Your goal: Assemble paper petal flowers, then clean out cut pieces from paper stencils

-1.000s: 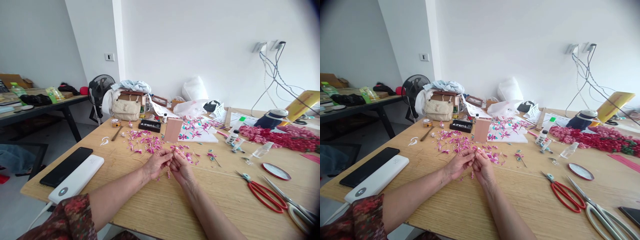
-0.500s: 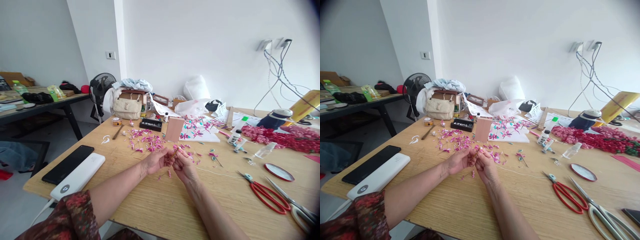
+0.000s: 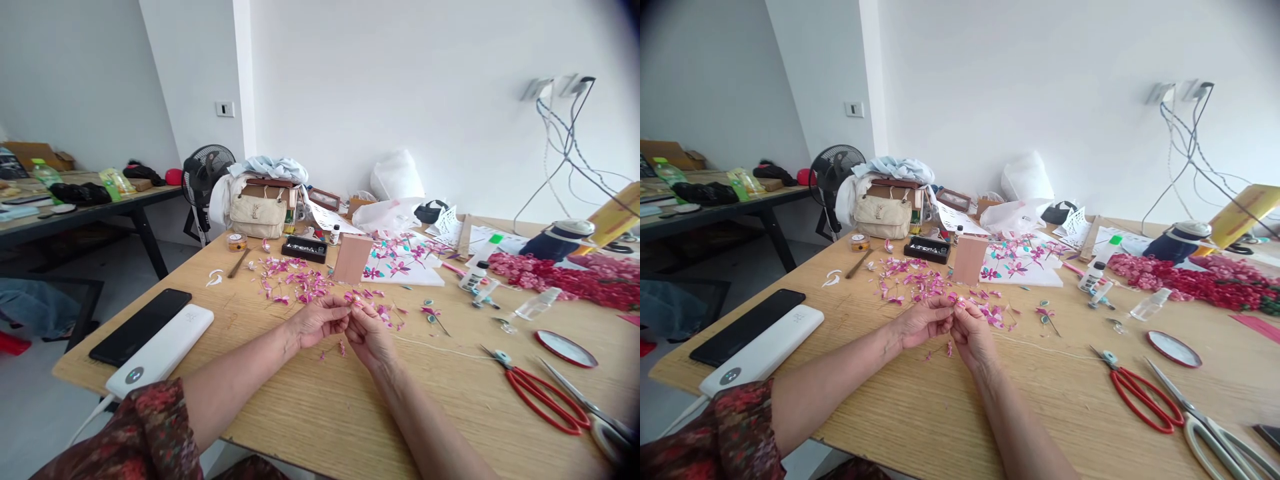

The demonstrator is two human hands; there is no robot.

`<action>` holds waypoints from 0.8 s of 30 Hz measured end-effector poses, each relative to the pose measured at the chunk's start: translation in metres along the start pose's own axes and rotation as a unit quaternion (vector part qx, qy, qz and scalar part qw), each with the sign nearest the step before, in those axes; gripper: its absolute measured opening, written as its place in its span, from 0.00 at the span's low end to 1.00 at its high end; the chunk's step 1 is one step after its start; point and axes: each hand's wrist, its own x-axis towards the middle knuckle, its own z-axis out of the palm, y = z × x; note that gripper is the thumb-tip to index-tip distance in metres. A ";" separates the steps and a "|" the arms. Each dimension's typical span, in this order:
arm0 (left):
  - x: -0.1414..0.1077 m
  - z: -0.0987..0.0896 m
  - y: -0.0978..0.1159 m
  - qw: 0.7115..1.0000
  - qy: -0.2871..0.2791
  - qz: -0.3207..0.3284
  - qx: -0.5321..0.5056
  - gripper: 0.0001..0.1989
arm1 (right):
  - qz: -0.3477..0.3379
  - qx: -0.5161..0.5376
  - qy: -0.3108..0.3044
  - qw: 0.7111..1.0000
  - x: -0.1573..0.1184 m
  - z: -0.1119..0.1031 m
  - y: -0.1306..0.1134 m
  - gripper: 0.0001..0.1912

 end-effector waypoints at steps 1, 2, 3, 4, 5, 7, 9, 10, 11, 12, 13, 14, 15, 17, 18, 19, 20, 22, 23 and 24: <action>0.000 0.001 0.000 1.000 0.003 0.002 0.006 0.12 | -0.002 -0.004 0.002 1.000 0.000 0.000 0.000 0.17; 0.000 0.002 0.000 1.000 0.009 0.008 0.014 0.12 | -0.004 -0.009 0.004 1.000 0.000 0.000 0.000 0.18; -0.001 0.004 0.001 1.000 0.016 0.016 0.022 0.12 | -0.007 -0.016 0.007 1.000 0.000 0.001 0.000 0.18; -0.001 0.005 0.001 0.999 0.025 0.027 0.032 0.12 | -0.010 -0.023 0.010 1.000 0.000 0.000 0.000 0.19; -0.001 0.007 0.002 0.998 0.035 0.039 0.042 0.11 | -0.012 -0.032 0.013 0.999 0.001 0.000 0.000 0.19; -0.001 0.011 0.004 0.994 0.059 0.065 0.066 0.10 | -0.017 -0.054 0.018 0.998 0.001 0.001 -0.001 0.18; -0.002 0.014 0.006 0.989 0.084 0.086 0.092 0.10 | -0.018 -0.085 0.021 0.996 0.000 0.001 -0.002 0.18; -0.002 0.014 0.007 0.986 0.096 0.093 0.102 0.10 | -0.018 -0.103 0.021 0.994 0.000 0.002 -0.002 0.17; -0.001 0.014 0.008 0.983 0.110 0.097 0.114 0.10 | -0.018 -0.124 0.021 0.992 -0.001 0.003 -0.002 0.16; -0.001 0.013 0.009 0.978 0.125 0.099 0.133 0.09 | -0.017 -0.147 0.021 0.989 -0.002 0.004 -0.002 0.16; 0.000 0.012 0.009 0.972 0.140 0.102 0.159 0.09 | -0.016 -0.173 0.021 0.985 -0.003 0.006 -0.003 0.15; 0.001 0.010 0.009 0.964 0.152 0.105 0.193 0.08 | -0.015 -0.202 0.023 0.979 -0.004 0.007 -0.003 0.14; 0.002 0.008 0.009 0.953 0.162 0.110 0.233 0.07 | -0.016 -0.233 0.026 0.972 -0.006 0.008 -0.004 0.13; 0.005 0.003 0.008 0.924 0.172 0.129 0.316 0.06 | -0.025 -0.305 0.035 0.951 -0.009 0.009 -0.008 0.11; 0.006 0.001 0.008 0.910 0.172 0.142 0.351 0.05 | -0.033 -0.344 0.038 0.938 -0.012 0.010 -0.012 0.10; 0.007 -0.001 0.008 0.894 0.169 0.156 0.384 0.04 | -0.042 -0.380 0.041 0.923 -0.015 0.011 -0.017 0.09; 0.008 -0.002 0.008 0.878 0.163 0.173 0.416 0.04 | -0.049 -0.409 0.042 0.910 -0.018 0.012 -0.023 0.08; 0.008 -0.003 0.008 0.846 0.135 0.207 0.473 0.04 | -0.070 -0.489 0.027 0.869 -0.024 0.016 -0.039 0.08; 0.008 -0.002 0.008 0.831 0.110 0.220 0.498 0.05 | -0.084 -0.547 0.007 0.833 -0.026 0.018 -0.049 0.08; 0.007 -0.001 0.008 0.821 0.081 0.228 0.518 0.06 | -0.100 -0.606 -0.023 0.789 -0.026 0.021 -0.059 0.09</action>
